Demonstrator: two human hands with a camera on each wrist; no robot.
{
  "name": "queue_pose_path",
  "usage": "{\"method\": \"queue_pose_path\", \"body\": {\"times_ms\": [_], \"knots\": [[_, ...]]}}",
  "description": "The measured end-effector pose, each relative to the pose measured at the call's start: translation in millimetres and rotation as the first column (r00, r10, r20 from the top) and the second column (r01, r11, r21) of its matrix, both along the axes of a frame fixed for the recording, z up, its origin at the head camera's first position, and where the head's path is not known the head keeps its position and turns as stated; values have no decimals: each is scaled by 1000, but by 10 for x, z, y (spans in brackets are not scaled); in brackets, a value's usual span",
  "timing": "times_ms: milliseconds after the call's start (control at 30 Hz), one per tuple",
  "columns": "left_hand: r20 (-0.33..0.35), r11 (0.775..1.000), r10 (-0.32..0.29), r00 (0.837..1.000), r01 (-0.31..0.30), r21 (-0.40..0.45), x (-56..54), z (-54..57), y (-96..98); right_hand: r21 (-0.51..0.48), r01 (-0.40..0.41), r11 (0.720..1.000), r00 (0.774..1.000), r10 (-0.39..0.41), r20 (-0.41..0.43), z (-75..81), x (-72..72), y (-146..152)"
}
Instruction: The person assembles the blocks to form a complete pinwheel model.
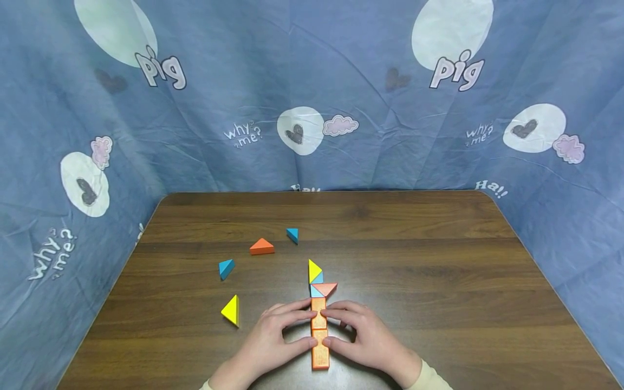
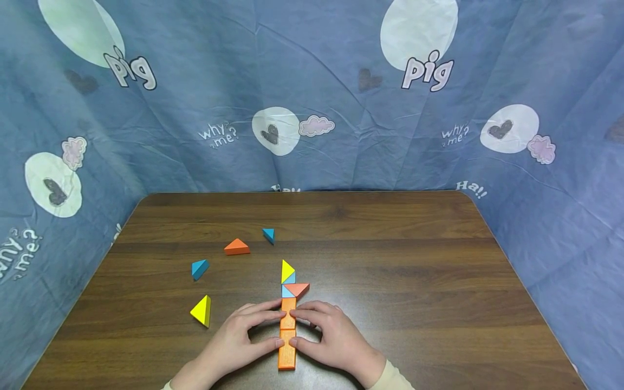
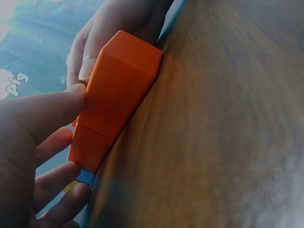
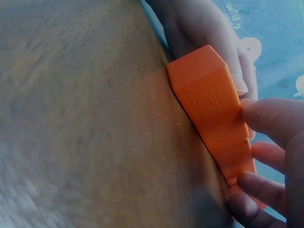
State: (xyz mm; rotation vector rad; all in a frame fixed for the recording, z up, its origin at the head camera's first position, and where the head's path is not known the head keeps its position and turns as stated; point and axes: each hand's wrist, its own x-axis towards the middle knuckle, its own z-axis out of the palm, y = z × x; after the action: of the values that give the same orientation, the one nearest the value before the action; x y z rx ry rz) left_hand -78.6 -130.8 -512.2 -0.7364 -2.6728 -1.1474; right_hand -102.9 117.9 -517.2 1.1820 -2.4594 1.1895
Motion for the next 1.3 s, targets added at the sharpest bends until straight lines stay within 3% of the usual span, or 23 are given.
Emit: {"method": "queue_pose_path", "body": {"times_ms": [267, 533, 1300], "knots": [[-7, 1000, -3, 1000, 3, -12, -1, -9, 0, 47, 21, 999, 999, -23, 47, 20, 27, 13], [-10, 1000, -5, 1000, 5, -17, -4, 0, 1, 59, 50, 997, 996, -46, -75, 13, 27, 9], [-8, 1000, 10, 1000, -10, -21, -7, -19, -3, 87, 20, 996, 992, -9, -126, 26, 27, 13]]}}
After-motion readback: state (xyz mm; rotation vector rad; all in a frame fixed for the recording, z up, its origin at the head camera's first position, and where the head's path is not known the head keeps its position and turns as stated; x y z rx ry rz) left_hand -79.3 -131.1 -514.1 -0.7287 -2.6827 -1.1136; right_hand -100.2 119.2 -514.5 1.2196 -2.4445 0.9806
